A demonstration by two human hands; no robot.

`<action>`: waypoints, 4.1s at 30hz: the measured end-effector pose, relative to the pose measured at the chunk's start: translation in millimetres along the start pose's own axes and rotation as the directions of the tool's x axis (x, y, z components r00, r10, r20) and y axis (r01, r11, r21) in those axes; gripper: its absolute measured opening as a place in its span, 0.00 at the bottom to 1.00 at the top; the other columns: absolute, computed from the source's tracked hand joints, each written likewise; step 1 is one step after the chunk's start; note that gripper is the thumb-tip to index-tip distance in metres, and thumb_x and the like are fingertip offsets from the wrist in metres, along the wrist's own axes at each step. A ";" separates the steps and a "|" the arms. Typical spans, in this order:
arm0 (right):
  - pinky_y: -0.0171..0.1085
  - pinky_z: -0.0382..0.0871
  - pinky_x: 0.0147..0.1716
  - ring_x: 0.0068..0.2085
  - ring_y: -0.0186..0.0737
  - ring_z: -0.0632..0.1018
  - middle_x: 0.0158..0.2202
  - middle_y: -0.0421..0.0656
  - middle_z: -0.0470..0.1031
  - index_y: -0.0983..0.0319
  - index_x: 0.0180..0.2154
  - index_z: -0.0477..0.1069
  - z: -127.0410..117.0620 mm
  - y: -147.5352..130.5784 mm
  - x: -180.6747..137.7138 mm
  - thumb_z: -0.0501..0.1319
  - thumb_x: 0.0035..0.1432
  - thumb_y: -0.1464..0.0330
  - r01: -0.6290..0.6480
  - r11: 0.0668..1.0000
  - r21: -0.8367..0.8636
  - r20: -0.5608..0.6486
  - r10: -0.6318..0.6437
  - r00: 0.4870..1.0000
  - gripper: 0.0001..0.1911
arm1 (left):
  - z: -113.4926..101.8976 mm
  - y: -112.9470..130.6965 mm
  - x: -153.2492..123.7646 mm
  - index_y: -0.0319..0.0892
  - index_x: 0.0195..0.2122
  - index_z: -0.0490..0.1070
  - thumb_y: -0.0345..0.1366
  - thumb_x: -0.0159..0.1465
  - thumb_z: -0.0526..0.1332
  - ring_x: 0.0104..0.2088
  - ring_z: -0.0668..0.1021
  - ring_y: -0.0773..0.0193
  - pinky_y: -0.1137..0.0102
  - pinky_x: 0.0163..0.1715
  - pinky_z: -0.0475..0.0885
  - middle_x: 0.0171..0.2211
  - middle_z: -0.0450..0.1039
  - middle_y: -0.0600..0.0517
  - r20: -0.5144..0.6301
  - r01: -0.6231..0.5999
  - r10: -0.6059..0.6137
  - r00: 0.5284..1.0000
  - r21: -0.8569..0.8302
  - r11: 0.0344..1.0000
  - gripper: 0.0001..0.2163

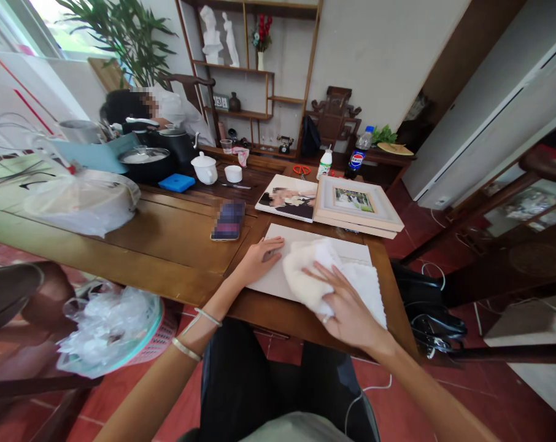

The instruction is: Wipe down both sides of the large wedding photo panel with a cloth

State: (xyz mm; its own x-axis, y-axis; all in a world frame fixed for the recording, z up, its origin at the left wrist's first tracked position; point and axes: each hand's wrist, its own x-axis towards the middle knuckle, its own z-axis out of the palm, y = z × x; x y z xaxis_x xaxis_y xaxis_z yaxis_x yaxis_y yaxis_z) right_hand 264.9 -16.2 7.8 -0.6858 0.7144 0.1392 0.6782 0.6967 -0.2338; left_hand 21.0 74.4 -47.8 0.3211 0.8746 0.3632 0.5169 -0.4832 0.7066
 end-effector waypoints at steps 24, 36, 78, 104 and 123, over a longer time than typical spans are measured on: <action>0.48 0.55 0.59 0.59 0.52 0.66 0.55 0.55 0.68 0.67 0.40 0.76 -12.3 13.2 28.3 0.56 0.47 0.73 -0.184 0.978 -0.097 -0.042 0.181 0.983 0.17 | -3.0 5.0 -0.4 0.43 0.49 0.74 0.40 0.63 0.57 0.53 0.73 0.55 0.59 0.58 0.63 0.50 0.74 0.47 -0.002 -0.042 0.042 0.999 0.003 0.999 0.16; 0.46 0.52 0.59 0.61 0.49 0.62 0.56 0.49 0.69 0.64 0.49 0.71 10.9 36.4 147.7 0.53 0.56 0.71 -0.095 0.991 -0.095 -0.041 0.091 0.995 0.20 | 0.0 -0.1 1.3 0.43 0.40 0.77 0.38 0.60 0.59 0.46 0.77 0.55 0.61 0.51 0.69 0.43 0.78 0.47 -0.039 -0.061 0.060 0.997 -0.015 0.998 0.11; 0.54 0.46 0.63 0.65 0.50 0.52 0.63 0.48 0.56 0.65 0.35 0.75 -12.9 70.2 -10.4 0.55 0.46 0.77 -0.121 0.986 -0.117 -0.019 0.119 0.993 0.14 | -0.1 -1.0 -1.3 0.43 0.47 0.74 0.38 0.61 0.59 0.52 0.74 0.55 0.56 0.58 0.62 0.50 0.74 0.46 -0.042 -0.071 0.071 0.997 0.005 0.997 0.14; 0.59 0.42 0.62 0.65 0.59 0.49 0.64 0.51 0.54 0.66 0.26 0.76 -3.5 57.2 -30.0 0.56 0.48 0.76 -0.225 0.947 -0.228 -0.095 0.209 0.973 0.09 | -0.7 1.8 -1.3 0.43 0.47 0.73 0.37 0.62 0.58 0.53 0.74 0.56 0.57 0.59 0.62 0.50 0.74 0.46 -0.032 -0.070 0.071 0.997 0.027 0.997 0.14; 0.60 0.45 0.60 0.65 0.56 0.50 0.64 0.50 0.55 0.65 0.35 0.75 -2.8 84.4 10.3 0.55 0.57 0.70 -0.210 0.945 -0.248 -0.113 0.188 0.976 0.11 | 0.2 -1.8 -1.3 0.42 0.55 0.68 0.40 0.66 0.50 0.60 0.66 0.57 0.55 0.62 0.54 0.57 0.66 0.46 0.028 -0.044 0.044 0.999 0.036 0.998 0.18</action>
State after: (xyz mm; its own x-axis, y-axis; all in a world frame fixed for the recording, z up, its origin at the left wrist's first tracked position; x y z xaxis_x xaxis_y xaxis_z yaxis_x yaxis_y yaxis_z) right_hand 315.8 50.1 -7.8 -0.5122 0.8352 0.2003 0.8512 0.5247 -0.0113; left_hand 19.8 74.1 -49.6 0.3651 0.8514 0.3767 0.5307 -0.5228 0.6672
